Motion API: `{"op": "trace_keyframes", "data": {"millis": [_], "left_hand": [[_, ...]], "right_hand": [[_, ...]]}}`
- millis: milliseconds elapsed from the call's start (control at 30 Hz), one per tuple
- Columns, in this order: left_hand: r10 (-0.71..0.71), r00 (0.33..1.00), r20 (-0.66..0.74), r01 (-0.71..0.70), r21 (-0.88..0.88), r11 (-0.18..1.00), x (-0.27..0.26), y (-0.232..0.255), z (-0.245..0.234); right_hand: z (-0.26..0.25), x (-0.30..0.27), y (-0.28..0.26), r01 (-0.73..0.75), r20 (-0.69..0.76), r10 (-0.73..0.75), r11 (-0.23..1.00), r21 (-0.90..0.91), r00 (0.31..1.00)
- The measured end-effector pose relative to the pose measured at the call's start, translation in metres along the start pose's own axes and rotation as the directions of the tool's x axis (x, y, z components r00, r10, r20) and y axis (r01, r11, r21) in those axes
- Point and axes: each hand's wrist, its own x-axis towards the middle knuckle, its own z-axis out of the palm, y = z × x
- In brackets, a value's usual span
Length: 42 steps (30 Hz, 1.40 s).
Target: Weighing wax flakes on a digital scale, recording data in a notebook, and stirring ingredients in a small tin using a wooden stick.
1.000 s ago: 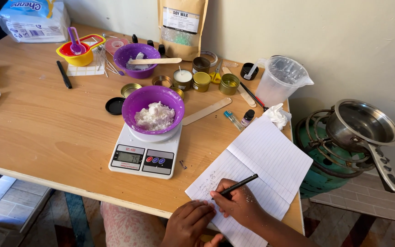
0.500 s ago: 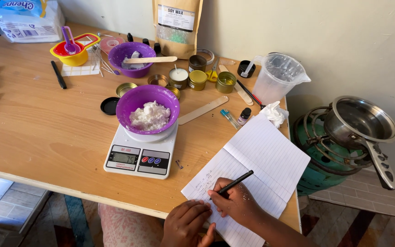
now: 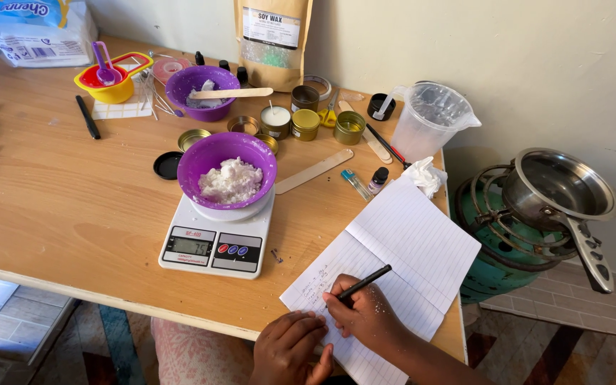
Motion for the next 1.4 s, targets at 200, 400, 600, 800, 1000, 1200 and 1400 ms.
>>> {"op": "trace_keyframes", "data": {"millis": [200, 400, 600, 800, 1000, 1200, 1400], "left_hand": [[0.012, 1.000, -0.006, -0.012, 0.006, 1.000, 0.002, 0.000, 0.000], [0.018, 1.000, -0.012, -0.018, 0.012, 1.000, 0.002, 0.001, 0.001], [0.022, 1.000, -0.019, -0.021, 0.010, 1.000, 0.007, 0.002, 0.000], [0.015, 1.000, -0.014, -0.015, 0.004, 1.000, 0.009, 0.004, -0.002], [0.024, 0.999, -0.021, -0.024, 0.009, 1.000, 0.009, 0.003, -0.001], [0.020, 1.000, -0.006, -0.020, -0.016, 1.000, 0.011, 0.005, -0.003], [0.035, 0.999, -0.016, -0.036, -0.019, 0.999, 0.012, 0.004, -0.001]], "right_hand": [[-0.002, 0.002, 0.005, 0.066, -0.012, -0.066, 0.997, -0.042, 0.998], [-0.002, 0.001, -0.001, 0.029, -0.016, -0.030, 0.999, -0.040, 0.999], [-0.002, 0.002, -0.001, 0.029, -0.036, -0.029, 1.000, -0.003, 0.999], [-0.002, -0.001, -0.008, -0.010, -0.071, 0.007, 0.999, -0.043, 0.997], [-0.001, -0.002, -0.009, 0.030, -0.061, -0.034, 0.997, -0.064, 0.998], [-0.001, 0.005, 0.008, 0.108, -0.143, -0.104, 0.994, 0.016, 0.984], [-0.011, 0.003, -0.008, -0.029, -0.066, 0.029, 1.000, -0.003, 0.997]]}}
